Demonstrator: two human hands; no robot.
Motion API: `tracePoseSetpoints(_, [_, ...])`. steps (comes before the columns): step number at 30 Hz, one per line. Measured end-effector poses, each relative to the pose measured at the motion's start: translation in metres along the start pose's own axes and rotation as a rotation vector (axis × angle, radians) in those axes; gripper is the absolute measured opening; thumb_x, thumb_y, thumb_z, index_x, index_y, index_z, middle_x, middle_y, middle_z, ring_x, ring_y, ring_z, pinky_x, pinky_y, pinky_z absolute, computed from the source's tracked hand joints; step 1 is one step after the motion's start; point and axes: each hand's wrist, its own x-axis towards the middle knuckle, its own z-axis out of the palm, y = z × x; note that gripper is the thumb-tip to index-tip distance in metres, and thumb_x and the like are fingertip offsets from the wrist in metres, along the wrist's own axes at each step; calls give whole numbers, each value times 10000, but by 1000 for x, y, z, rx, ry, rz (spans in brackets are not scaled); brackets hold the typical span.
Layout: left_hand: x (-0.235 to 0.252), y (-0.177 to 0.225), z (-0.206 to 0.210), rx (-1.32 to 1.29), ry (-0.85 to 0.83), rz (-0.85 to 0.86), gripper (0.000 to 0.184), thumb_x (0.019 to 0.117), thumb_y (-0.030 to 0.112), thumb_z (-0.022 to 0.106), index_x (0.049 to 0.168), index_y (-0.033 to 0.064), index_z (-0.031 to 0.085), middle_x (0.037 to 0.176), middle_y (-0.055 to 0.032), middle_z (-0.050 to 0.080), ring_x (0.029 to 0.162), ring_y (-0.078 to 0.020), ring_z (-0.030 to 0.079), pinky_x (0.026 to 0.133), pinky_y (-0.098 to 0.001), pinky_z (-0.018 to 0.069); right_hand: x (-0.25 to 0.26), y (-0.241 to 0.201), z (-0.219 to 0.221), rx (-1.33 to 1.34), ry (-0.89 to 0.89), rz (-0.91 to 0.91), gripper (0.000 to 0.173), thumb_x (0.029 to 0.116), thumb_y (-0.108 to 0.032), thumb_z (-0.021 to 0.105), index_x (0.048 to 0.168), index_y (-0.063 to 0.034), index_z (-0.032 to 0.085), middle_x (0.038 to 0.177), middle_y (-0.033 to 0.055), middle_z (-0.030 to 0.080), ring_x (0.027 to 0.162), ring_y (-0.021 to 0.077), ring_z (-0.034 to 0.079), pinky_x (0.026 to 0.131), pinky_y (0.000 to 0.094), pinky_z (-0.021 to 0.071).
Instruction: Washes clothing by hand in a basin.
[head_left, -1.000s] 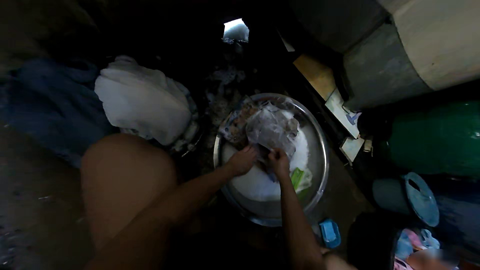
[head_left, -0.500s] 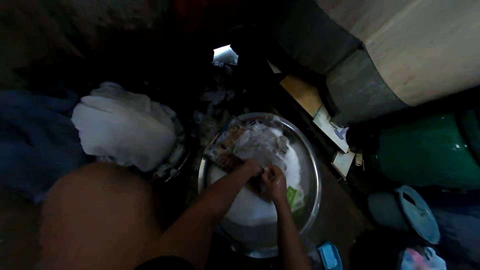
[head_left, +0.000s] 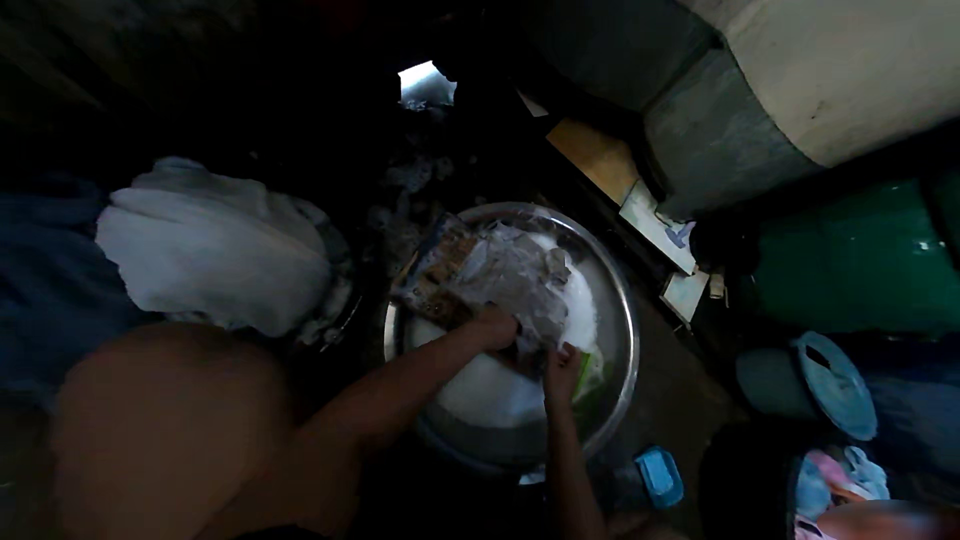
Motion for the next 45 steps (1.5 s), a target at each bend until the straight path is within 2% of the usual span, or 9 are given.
tracePoseSetpoints(8, [-50,-71,13,-252,702,-143,409,1057,307,568,1359,34,610,1408,-222,572,1336,-409,522,1119,-583,407,-15,33,34,152,-236,256,346,1071,-224,554,1270,55,596,1106,203,639,858,228,613,759,399,539])
tracePoseSetpoints(13, [-41,-77,17,-230,589,-294,475,999,384,649,1321,35,643,1504,-244,464,1407,-441,422,1144,-617,349,-7,26,38,133,-141,318,372,1037,-246,622,1248,60,591,968,184,605,710,211,541,639,382,492])
tracePoseSetpoints(21, [-50,-67,-43,-833,505,-176,490,1046,385,586,1325,-17,593,1343,-266,589,1259,-402,567,1066,-587,438,-1,9,27,-6,-125,277,353,1073,-218,541,1228,83,639,1184,289,646,1074,377,626,941,550,496])
tracePoseSetpoints(25, [-40,-50,-112,-793,561,-117,467,1063,349,557,1293,-56,592,1282,-291,607,1195,-416,591,1032,-604,447,25,-23,-25,219,64,99,340,1093,-234,477,1124,69,628,838,116,619,674,163,570,643,348,522])
tracePoseSetpoints(31, [-40,2,-187,-1046,847,87,405,1038,351,601,1246,4,614,1146,-192,636,1014,-285,606,911,-480,492,43,-125,-135,369,210,-324,290,1028,-58,562,1265,83,473,927,83,562,707,88,599,680,269,566])
tracePoseSetpoints(35, [-67,-28,-146,-768,883,33,451,1036,432,581,1075,-14,633,1078,-207,628,991,-326,608,884,-544,489,24,-104,-146,17,-135,-274,410,1009,-50,572,1367,84,424,1019,148,614,802,141,636,737,318,573])
tracePoseSetpoints(38, [-60,-103,-31,-374,923,-136,418,966,384,681,1150,9,709,1390,-253,554,1285,-460,512,1046,-671,406,27,-43,-108,-260,-406,-53,588,997,-183,672,1471,24,393,1149,211,640,937,246,666,834,408,572])
tracePoseSetpoints(41, [-79,-127,27,-273,757,-284,324,954,345,705,1076,47,745,1599,-172,386,1507,-474,220,1179,-695,172,47,20,-73,-396,-162,-6,844,906,-357,791,1533,21,373,1395,331,531,1261,461,556,1061,572,469])
tracePoseSetpoints(45, [-74,-110,28,-298,824,-390,451,935,478,701,1049,44,757,1618,-204,341,1537,-476,133,1217,-671,92,56,65,-40,-368,29,51,913,898,-340,801,1540,76,301,1507,347,429,1389,460,470,1148,556,408])
